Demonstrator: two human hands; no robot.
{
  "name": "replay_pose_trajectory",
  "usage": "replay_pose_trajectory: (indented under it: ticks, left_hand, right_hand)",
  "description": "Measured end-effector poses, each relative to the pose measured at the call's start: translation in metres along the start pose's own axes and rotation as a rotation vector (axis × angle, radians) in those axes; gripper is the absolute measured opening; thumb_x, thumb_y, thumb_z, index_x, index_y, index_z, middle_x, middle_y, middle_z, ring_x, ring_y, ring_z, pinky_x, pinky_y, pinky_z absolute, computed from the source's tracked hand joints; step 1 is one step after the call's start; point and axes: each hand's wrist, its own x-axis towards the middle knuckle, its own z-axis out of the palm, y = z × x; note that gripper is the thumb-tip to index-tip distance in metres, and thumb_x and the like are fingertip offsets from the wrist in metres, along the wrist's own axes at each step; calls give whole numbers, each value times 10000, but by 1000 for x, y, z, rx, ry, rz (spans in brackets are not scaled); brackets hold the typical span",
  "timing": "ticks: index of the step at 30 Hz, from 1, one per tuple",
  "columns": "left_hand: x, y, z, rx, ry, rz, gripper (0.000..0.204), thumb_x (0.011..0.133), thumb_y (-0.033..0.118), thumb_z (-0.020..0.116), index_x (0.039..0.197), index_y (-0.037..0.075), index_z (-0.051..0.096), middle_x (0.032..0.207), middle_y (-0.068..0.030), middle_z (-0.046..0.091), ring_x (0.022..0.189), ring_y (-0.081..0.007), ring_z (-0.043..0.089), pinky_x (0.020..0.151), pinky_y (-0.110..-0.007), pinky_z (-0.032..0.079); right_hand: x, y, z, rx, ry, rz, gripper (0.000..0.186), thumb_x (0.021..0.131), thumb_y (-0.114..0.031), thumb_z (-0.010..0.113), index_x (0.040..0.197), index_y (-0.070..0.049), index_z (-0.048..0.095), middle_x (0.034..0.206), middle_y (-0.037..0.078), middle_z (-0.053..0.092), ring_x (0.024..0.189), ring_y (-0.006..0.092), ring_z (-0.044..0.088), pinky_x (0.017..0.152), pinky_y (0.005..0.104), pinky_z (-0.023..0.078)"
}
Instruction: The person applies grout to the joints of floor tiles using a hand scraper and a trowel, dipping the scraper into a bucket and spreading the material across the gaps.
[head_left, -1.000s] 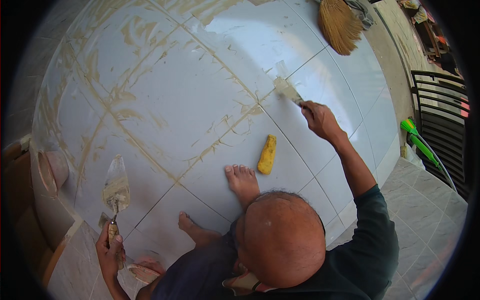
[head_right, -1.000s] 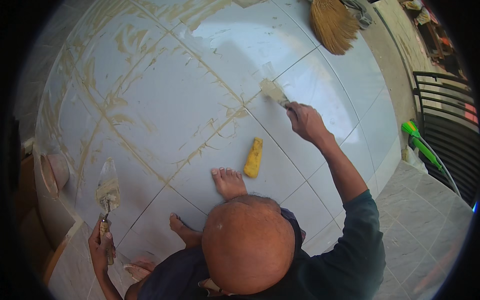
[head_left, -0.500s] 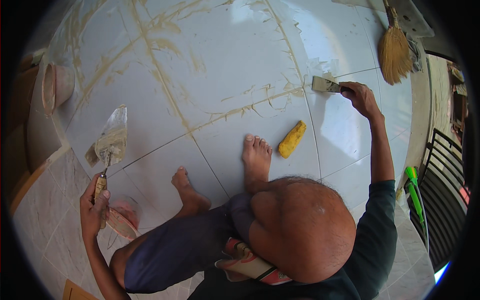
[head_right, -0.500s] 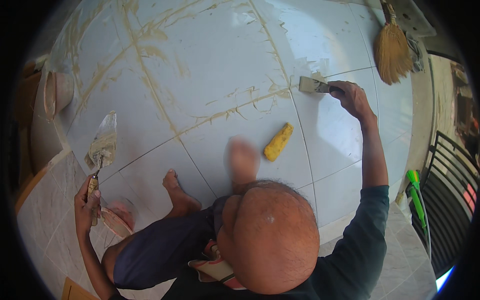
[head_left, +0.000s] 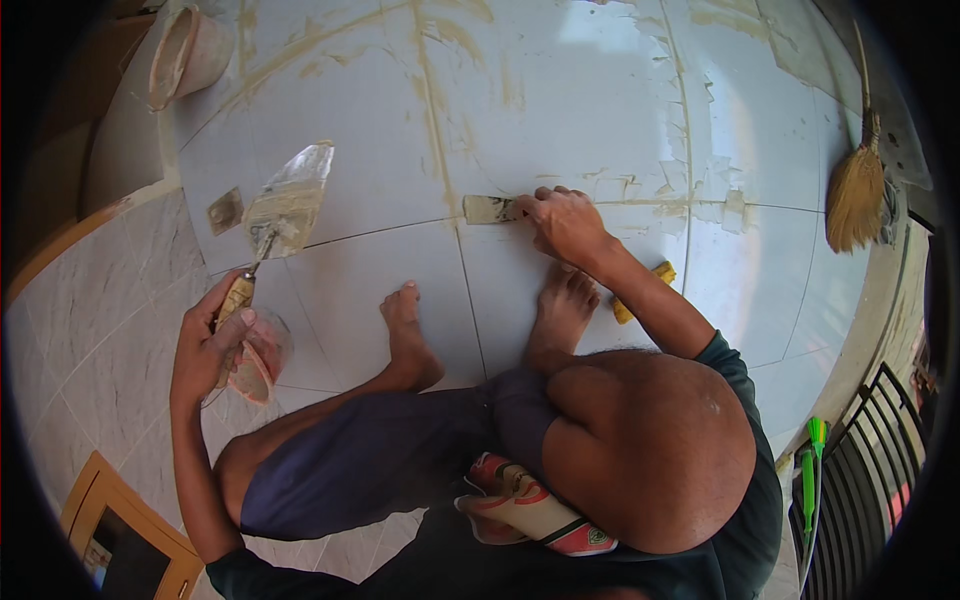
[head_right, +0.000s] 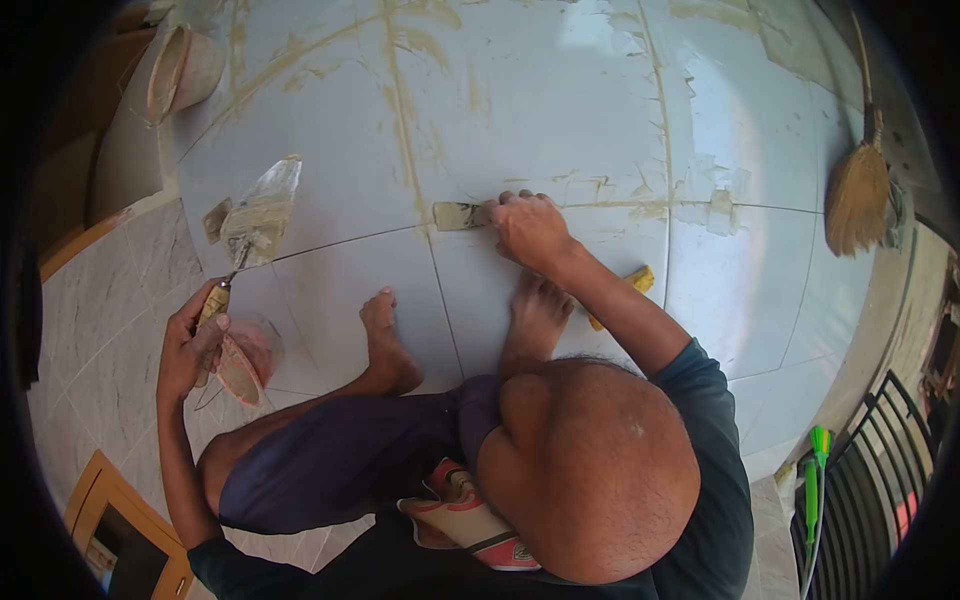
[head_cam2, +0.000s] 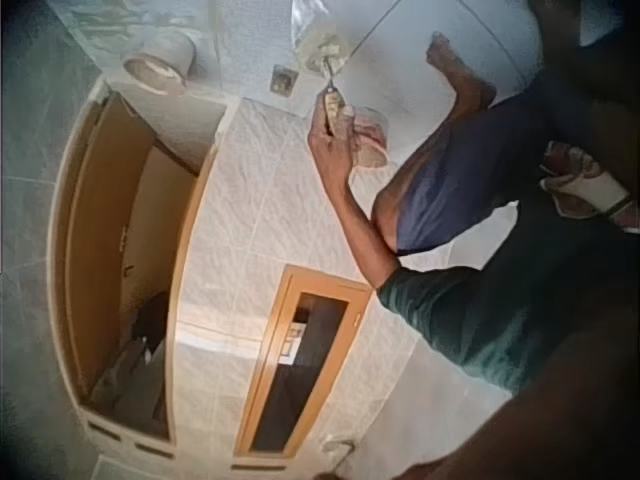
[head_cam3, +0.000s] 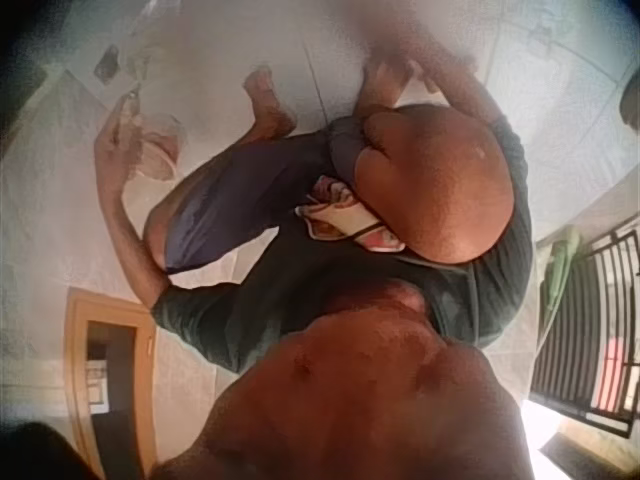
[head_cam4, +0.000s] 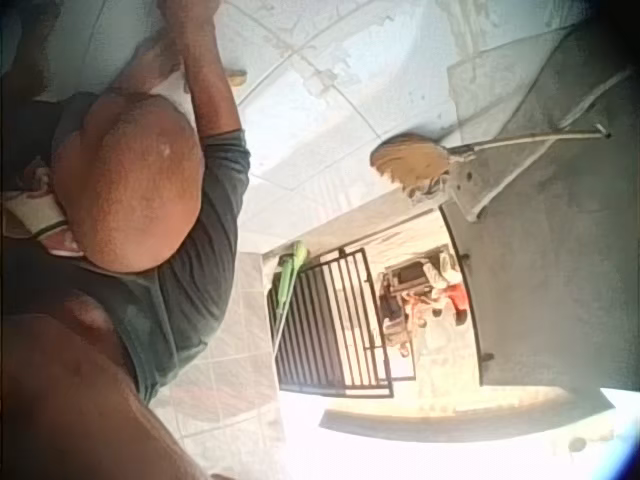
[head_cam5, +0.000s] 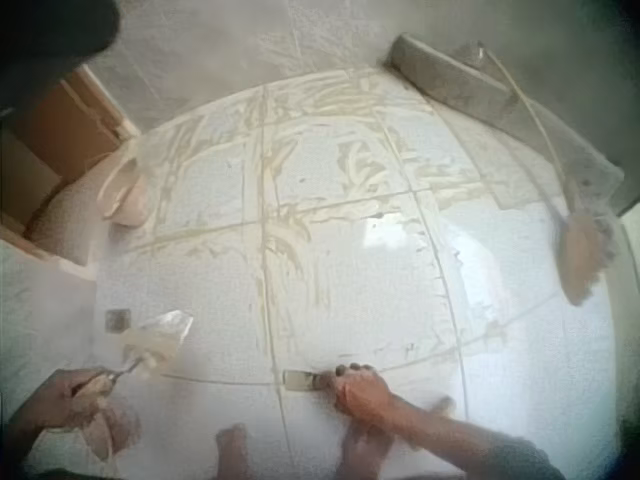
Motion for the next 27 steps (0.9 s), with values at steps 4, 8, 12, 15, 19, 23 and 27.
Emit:
replay_pose_trajectory:
  ticks: [4,8,12,15,19,23,27]
  left_hand:
    - [-1,5,-1,2,-30,3,518,930,141,661,1416,12,534,836,-13,597,607,-66,516,526,-228,439]
    - [-4,2,-2,-34,-31,32,511,927,132,678,1404,13,541,828,-4,586,603,-63,512,523,-227,430]
    - [-5,-4,-2,20,-59,94,556,921,180,636,1436,11,511,804,2,568,566,-68,505,517,-237,431]
    - [-1,-6,6,23,-12,129,578,918,216,636,1444,15,504,749,-2,543,532,-75,495,479,-242,416]
    - [-2,-7,10,-57,-20,79,572,913,167,636,1433,-25,496,730,-3,513,494,-79,465,438,-247,392]
    - [-1,-10,7,-12,-18,95,597,916,179,635,1451,-30,471,713,2,491,468,-82,454,408,-249,378]
    - [0,-14,5,54,-23,136,660,925,301,660,1472,-2,451,655,-4,483,435,-89,456,389,-253,365]
  right_hand:
    - [46,-38,28,58,33,-115,251,790,-88,702,1039,-85,667,984,106,687,957,325,673,839,435,543]
    - [52,-41,11,395,54,-97,242,894,-132,659,1118,-38,659,1020,120,707,956,365,659,773,439,534]
    - [-7,15,-27,490,291,61,254,911,-141,679,1133,-20,650,1038,114,712,933,316,660,766,395,525]
    - [-101,83,-56,769,450,174,222,936,-141,688,1114,-24,627,945,59,688,868,155,608,749,311,500]
    - [-230,160,-108,374,496,718,273,944,-163,664,1171,-58,554,837,152,708,707,249,671,662,378,522]
    - [-276,182,-110,-36,630,793,237,935,-116,620,1167,-89,581,976,145,709,812,362,679,705,428,540]
    - [-276,163,-78,-312,506,673,331,901,-74,593,1218,-130,667,955,135,632,949,335,644,772,449,552]
